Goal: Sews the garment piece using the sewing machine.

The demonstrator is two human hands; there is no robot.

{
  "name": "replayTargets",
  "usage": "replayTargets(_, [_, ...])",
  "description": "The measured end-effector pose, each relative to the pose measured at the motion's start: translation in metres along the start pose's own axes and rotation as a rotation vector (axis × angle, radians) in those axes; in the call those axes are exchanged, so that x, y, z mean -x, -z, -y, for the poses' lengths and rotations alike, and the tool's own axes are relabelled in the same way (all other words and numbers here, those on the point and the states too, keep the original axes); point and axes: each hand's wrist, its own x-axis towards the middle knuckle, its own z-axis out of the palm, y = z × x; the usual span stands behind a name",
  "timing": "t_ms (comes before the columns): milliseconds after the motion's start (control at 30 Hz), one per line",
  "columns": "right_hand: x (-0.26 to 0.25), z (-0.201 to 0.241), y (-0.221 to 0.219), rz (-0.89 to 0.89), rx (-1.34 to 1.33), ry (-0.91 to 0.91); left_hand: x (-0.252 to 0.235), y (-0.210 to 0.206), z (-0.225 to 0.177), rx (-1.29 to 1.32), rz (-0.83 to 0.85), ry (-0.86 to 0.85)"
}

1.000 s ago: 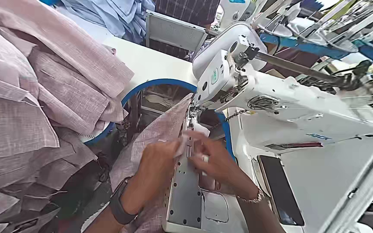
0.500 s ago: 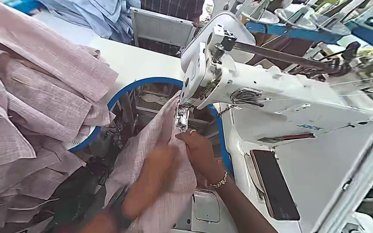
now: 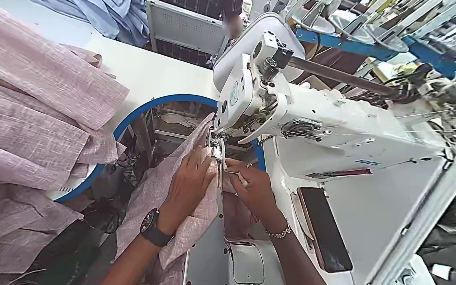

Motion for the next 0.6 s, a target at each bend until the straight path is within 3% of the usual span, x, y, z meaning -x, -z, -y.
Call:
replayTargets(167, [0.003, 0.003, -0.005, 0.074, -0.191, -0.079, 0.011, -0.001, -0.008, -0.117, 0.009, -0.046])
replayTargets(333, [0.002, 0.015, 0.002, 0.214, 0.049, 0.026, 0.005, 0.003, -0.007, -0.016, 0.093, 0.011])
replayTargets(600, [0.006, 0.014, 0.004, 0.176, 0.346, 0.196, 0.008, 0.004, -0.001, -0.068, 0.074, -0.092])
